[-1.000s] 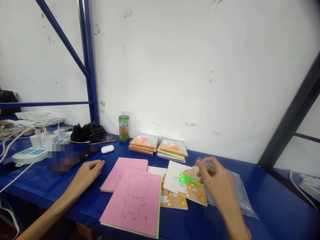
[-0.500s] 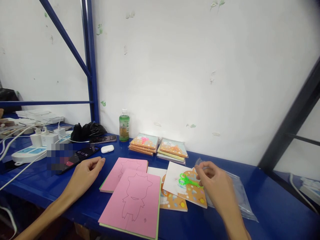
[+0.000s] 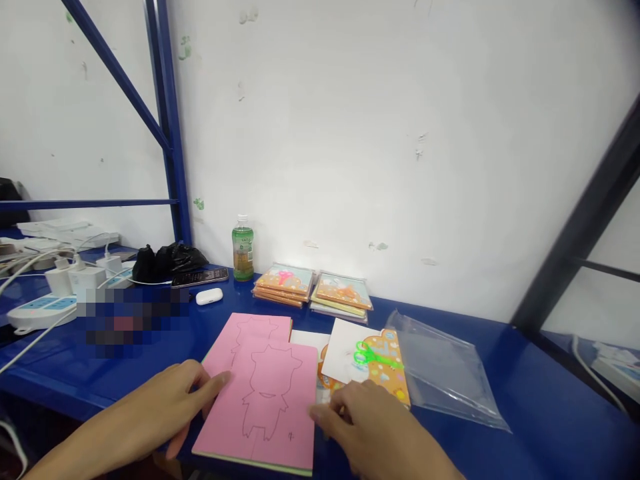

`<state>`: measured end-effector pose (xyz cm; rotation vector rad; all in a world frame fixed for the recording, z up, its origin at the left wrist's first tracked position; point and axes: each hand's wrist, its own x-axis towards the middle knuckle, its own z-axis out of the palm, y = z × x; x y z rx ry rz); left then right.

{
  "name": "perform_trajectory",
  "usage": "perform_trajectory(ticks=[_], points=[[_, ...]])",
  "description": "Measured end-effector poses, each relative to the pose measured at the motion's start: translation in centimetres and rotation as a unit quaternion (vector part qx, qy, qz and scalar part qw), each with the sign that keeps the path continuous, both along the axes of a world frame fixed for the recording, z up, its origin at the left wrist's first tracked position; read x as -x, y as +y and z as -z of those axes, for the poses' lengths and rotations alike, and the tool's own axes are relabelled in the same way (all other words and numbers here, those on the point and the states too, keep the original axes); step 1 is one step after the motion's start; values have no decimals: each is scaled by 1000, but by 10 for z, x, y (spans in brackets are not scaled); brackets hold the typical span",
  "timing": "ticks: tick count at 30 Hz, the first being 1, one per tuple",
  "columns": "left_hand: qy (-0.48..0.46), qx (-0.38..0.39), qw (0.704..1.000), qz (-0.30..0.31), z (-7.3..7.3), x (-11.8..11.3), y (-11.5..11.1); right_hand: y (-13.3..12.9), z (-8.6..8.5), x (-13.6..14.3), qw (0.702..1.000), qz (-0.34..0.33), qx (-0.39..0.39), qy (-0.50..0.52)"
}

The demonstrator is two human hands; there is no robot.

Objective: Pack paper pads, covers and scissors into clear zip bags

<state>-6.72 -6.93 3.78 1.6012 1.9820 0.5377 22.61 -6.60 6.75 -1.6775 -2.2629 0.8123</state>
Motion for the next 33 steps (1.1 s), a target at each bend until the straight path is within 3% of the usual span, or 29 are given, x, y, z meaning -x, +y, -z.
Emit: perform_trajectory(ticks=[3,7,11,14,18,23,26,29,33], points=[[-20,126,992,5,1,0,1,3,6,11,998,-13,-54,-39],[-67,130,989,28,-3,0,0,5,12,16,994,-17,-84,-75],[-161,155,975,4,-15,-10,-4,4,9,16,995,-26,-64,-78],[-158,149,976,23,-15,-16,-5,4,7,17,995,-25,-63,-72],[-178,106,972,107,-2,-14,-4,4,7,18,994,-35,-65,-78],[-176,7,979,103,-2,-10,-7,6,8,8,995,4,-77,-65],[-179,-35,975,128,-5,-17,-10,11,5,-4,992,56,-90,69],[-139,-102,973,151,-3,-26,-11,15,-2,-17,965,42,-68,249],[-37,-216,955,198,6,-36,-11,15,-7,-28,958,17,-62,280]])
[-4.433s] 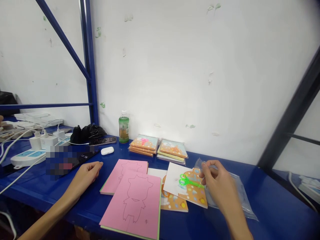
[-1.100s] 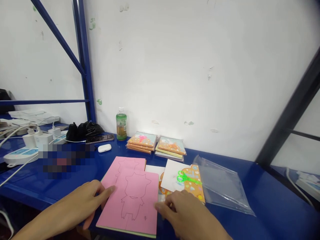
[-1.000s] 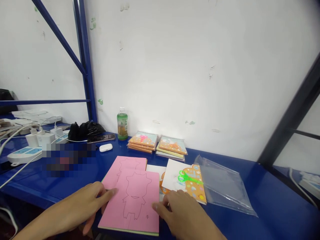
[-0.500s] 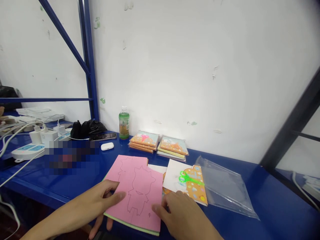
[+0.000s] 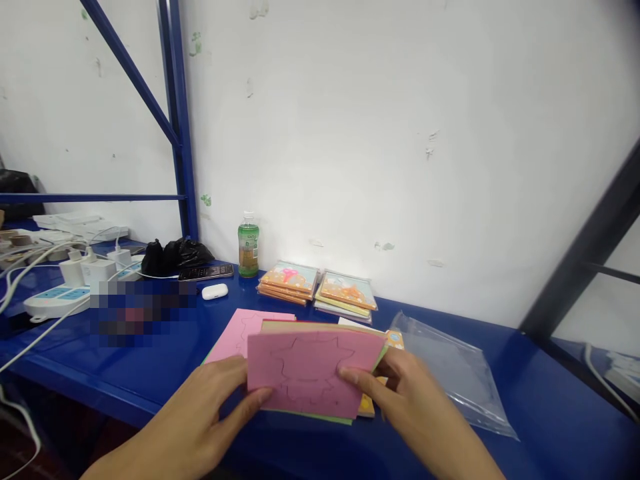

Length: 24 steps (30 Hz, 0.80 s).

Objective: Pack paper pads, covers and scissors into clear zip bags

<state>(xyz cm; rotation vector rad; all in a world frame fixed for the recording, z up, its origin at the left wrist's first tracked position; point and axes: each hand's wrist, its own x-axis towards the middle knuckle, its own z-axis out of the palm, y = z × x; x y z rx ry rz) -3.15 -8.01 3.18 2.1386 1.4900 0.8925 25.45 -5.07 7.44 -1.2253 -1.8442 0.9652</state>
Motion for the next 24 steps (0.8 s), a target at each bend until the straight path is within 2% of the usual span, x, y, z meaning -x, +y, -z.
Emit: perform_trajectory(ticks=[2,5,8,10,12,14,16,18,20,22,24], points=[[-8,-31,999,10,8,-5,0,-1,1,-2,1000,15,-6,-25],[-135,20,990,-26,24,-18,-2,-3,3,0,999,17,3,-35],[-285,104,952,-27,36,-38,-3,-8,0,2,999,-9,12,-31],[-367,123,922,-24,38,-50,-4,-10,-2,-3,998,-28,23,-43],[-412,128,902,-35,38,-58,-4,-8,0,-19,998,-20,28,-55],[-417,136,898,-31,38,-60,-3,-1,6,-42,997,35,28,-69],[-408,140,902,-10,39,-59,-3,8,18,-65,985,127,38,-110],[-417,133,899,-11,40,-58,-2,18,33,-81,956,237,38,-169],[-443,127,887,-36,40,-58,-1,23,48,-85,928,311,-11,-207],[-460,127,877,-47,39,-57,1,27,60,-80,914,329,-53,-230],[-472,128,871,-42,38,-55,4,29,65,-72,916,311,-67,-244]])
